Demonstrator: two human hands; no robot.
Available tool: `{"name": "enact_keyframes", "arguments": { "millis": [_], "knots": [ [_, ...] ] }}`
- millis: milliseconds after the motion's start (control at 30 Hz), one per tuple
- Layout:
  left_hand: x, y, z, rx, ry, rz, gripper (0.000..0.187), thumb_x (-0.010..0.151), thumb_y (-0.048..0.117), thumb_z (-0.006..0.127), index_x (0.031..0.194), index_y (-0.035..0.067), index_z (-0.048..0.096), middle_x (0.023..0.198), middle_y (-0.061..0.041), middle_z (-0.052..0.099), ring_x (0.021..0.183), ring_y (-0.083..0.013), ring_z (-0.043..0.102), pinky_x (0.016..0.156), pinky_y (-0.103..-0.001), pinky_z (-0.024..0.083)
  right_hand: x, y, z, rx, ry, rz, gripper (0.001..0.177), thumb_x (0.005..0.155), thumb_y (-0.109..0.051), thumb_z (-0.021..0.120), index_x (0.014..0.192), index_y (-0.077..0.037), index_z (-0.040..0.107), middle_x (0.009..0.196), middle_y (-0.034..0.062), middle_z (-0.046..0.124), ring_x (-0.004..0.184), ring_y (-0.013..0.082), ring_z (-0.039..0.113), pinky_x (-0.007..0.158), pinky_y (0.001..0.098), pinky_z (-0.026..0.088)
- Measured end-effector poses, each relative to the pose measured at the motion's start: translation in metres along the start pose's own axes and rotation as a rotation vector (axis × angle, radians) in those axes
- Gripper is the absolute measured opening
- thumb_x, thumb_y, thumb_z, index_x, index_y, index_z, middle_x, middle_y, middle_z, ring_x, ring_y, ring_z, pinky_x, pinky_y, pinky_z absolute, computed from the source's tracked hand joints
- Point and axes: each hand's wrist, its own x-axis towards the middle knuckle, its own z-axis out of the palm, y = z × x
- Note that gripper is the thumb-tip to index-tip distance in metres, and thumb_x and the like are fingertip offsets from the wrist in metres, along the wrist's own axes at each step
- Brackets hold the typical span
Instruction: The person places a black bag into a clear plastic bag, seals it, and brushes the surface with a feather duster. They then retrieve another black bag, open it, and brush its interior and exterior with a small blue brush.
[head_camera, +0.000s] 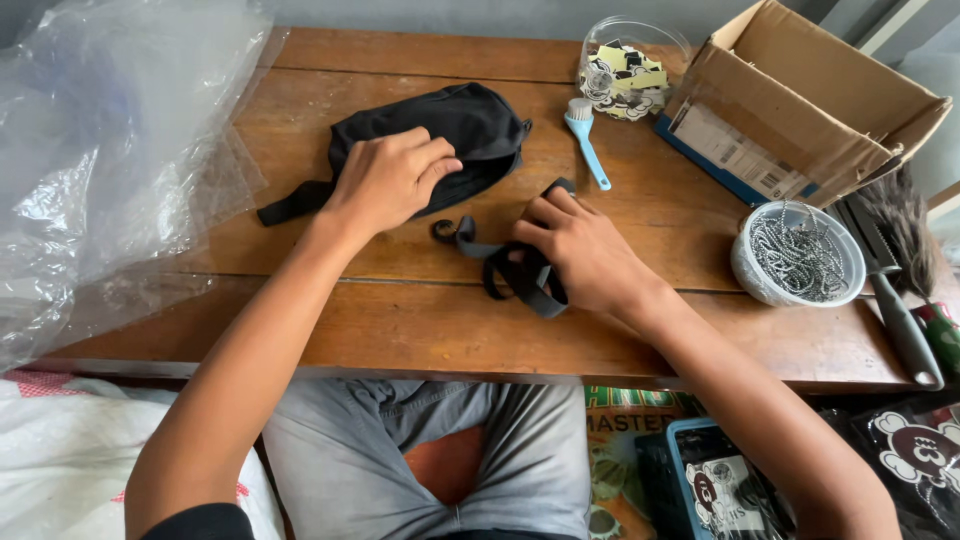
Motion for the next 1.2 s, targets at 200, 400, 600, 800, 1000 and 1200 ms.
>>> {"name": "enact_keyframes", "arguments": {
  "millis": [200,400,600,800,1000,1200],
  "knots": [
    [-0.014,-0.019,0.024,0.100,0.177,0.117,0.023,0.110,0.031,0.058,0.098,0.016,0.071,0.094,-0.001,0.059,0.095,-0.0235,0.065,0.074,-0.036,0.056,0.005,-0.016,-0.036,0.041,-0.056,0.113,0.025,0.084,-0.022,0.072,0.107,-0.017,0.063,0.113,0.0001,0.062,0.099,0.0263,0.060,0.070,0.0400,0.056],
    [-0.014,-0.008,0.018,0.127,0.221,0.051,0.020,0.112,0.027,0.056,0.099,0.017,0.067,0.097,0.001,0.063,0.089,-0.0212,0.071,0.069,-0.033,0.059,0.009,-0.017,-0.029,-0.110,-0.255,0.197,0.043,0.077,-0.019,0.072,0.119,-0.028,0.062,0.115,-0.0099,0.060,0.104,0.0178,0.060,0.067,0.0377,0.060],
    [-0.013,-0.002,0.009,0.052,0.106,0.014,0.022,0.111,0.034,0.053,0.099,0.019,0.063,0.097,-0.001,0.067,0.091,-0.0257,0.073,0.066,-0.036,0.059,0.024,-0.032,-0.078,0.101,-0.514,0.245,0.073,0.076,-0.016,0.081,0.143,-0.024,0.053,0.156,0.0013,0.047,0.129,0.0328,0.052,0.092,0.0537,0.058],
    [-0.016,0.001,0.002,0.044,-0.201,-0.079,0.068,0.098,0.050,0.064,0.153,0.014,0.048,0.153,-0.023,0.047,0.146,-0.0479,0.039,0.115,-0.065,0.033,0.032,-0.040,-0.122,0.401,-0.465,0.399,0.061,0.088,0.005,0.051,0.143,-0.020,0.054,0.143,0.0088,0.065,0.110,0.0521,0.063,0.084,0.0690,0.056],
    [-0.014,-0.005,0.002,0.072,-0.365,-0.070,0.080,0.096,0.071,0.048,0.155,0.018,0.051,0.154,-0.024,0.050,0.140,-0.0499,0.048,0.112,-0.064,0.040,0.005,0.037,-0.084,-0.074,-0.217,0.580,0.023,0.097,-0.035,0.063,0.118,-0.027,0.068,0.097,-0.0032,0.076,0.084,0.0305,0.074,0.072,0.0492,0.060],
    [-0.017,-0.025,0.023,0.312,-0.050,0.126,0.026,0.106,0.031,0.055,0.127,0.022,0.067,0.105,-0.004,0.076,0.081,-0.0262,0.078,0.064,-0.041,0.063,0.017,0.078,-0.010,-0.061,-0.281,0.747,0.046,0.096,-0.044,0.065,0.130,-0.014,0.065,0.112,0.0066,0.071,0.096,0.0380,0.072,0.081,0.0559,0.059]
  ]
}}
